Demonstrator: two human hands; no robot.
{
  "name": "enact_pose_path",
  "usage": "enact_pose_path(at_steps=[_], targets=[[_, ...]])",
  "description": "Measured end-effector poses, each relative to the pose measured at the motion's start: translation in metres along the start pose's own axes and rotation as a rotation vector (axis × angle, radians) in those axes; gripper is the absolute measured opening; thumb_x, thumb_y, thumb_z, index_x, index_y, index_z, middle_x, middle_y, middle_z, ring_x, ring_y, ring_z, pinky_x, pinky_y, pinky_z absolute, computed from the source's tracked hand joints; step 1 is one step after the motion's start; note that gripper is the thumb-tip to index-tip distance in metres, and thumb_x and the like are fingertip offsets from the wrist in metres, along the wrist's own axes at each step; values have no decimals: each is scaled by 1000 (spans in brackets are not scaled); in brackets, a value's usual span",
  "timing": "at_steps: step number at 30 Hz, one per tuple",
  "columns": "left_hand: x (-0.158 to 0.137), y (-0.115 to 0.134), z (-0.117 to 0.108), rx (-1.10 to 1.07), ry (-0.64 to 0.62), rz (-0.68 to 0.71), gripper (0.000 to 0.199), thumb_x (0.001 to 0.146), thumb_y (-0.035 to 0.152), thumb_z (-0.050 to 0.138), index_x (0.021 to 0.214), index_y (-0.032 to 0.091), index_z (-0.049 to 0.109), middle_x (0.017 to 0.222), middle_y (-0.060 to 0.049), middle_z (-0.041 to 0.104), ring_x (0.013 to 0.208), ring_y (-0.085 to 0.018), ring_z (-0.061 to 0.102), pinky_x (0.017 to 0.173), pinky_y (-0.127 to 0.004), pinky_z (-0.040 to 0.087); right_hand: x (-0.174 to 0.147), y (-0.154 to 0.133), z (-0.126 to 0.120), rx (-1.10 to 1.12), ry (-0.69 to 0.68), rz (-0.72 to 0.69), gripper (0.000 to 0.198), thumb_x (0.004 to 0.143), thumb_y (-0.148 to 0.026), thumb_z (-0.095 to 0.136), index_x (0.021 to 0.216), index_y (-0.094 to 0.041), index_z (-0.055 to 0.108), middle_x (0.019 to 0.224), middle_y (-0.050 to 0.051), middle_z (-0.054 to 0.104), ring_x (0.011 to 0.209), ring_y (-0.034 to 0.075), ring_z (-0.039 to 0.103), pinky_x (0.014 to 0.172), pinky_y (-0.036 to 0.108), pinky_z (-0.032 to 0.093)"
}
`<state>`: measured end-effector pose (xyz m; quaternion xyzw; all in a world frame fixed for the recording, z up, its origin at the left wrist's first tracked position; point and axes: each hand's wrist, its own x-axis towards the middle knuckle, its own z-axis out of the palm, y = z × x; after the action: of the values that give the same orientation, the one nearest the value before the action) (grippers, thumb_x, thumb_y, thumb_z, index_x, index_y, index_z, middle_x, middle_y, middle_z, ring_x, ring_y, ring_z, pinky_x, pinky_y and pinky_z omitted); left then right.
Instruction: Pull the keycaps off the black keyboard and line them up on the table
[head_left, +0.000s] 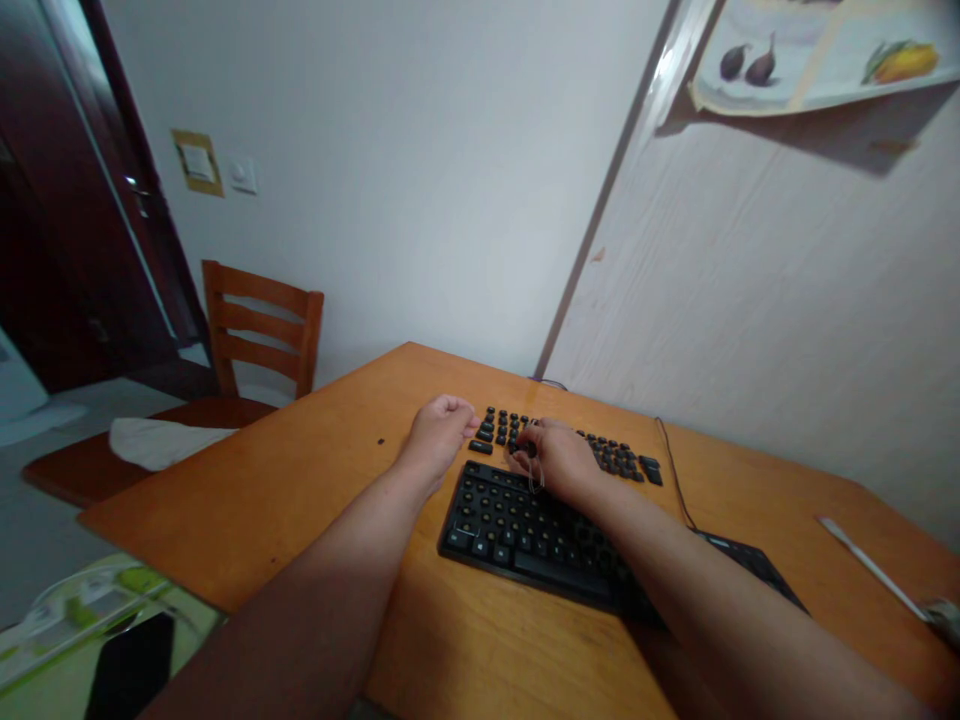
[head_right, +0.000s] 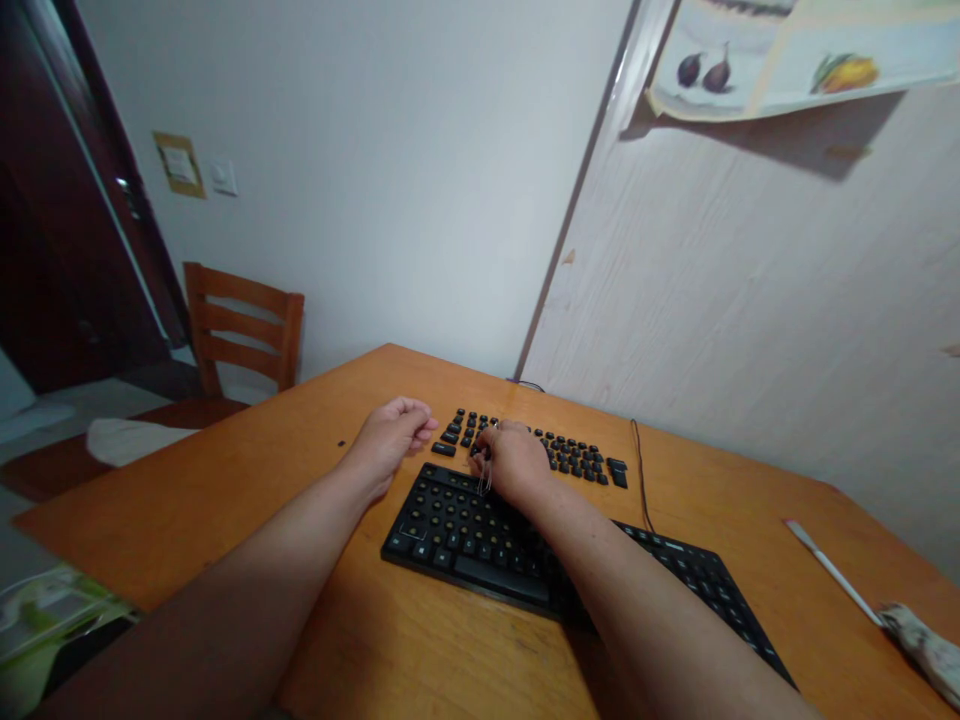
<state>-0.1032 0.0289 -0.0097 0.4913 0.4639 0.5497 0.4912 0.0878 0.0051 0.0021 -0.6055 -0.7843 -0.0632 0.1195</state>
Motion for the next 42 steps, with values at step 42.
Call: enact_pose_path(at_steps=[42], targets=[[4,-8,3,47,-57,50,11,78,27,58,82,17,59,78,-5,69,60,-10,55,58,-22,43,-2,9,-17,427,60,-29,36,94,-43,46,99,-20,73,96,7,72,87,22,64,76,31,45]])
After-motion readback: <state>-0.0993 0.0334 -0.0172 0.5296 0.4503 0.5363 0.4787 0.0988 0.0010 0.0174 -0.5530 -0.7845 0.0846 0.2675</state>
